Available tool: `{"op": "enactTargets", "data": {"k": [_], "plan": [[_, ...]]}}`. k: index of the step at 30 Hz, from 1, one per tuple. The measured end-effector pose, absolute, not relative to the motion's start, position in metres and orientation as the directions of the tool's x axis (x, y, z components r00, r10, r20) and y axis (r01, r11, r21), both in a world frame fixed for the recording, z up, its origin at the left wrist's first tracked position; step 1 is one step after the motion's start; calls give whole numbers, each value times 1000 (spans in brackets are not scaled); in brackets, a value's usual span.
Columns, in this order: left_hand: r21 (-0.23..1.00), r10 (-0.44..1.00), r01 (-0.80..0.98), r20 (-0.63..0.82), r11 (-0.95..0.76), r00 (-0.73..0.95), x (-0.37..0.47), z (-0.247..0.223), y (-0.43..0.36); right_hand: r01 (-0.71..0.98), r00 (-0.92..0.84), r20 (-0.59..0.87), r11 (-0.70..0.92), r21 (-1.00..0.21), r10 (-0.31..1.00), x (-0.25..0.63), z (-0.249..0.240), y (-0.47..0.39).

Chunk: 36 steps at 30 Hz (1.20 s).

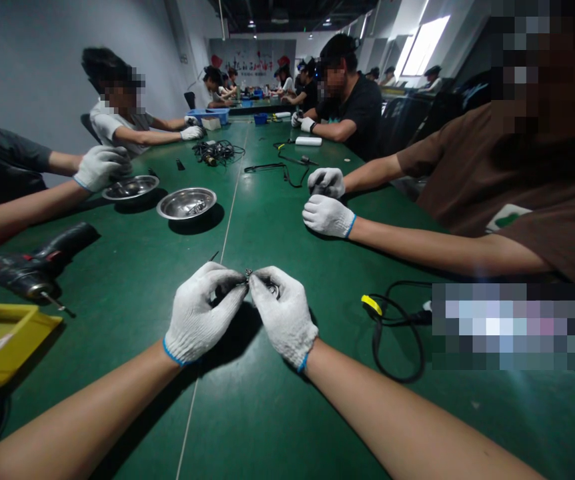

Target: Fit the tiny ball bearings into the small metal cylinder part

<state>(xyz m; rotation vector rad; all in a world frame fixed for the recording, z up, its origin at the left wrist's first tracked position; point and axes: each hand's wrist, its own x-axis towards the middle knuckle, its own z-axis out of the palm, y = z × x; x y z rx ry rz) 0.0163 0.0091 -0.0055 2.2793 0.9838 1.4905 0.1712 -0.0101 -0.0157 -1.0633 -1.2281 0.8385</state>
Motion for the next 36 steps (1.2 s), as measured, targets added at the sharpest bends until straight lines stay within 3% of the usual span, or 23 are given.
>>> {"op": "enactTargets", "data": {"k": [36], "plan": [[519,644,412,716,-749,270,15,-7,9,72,146,285,277,-958,947,173,-12,-11]]}}
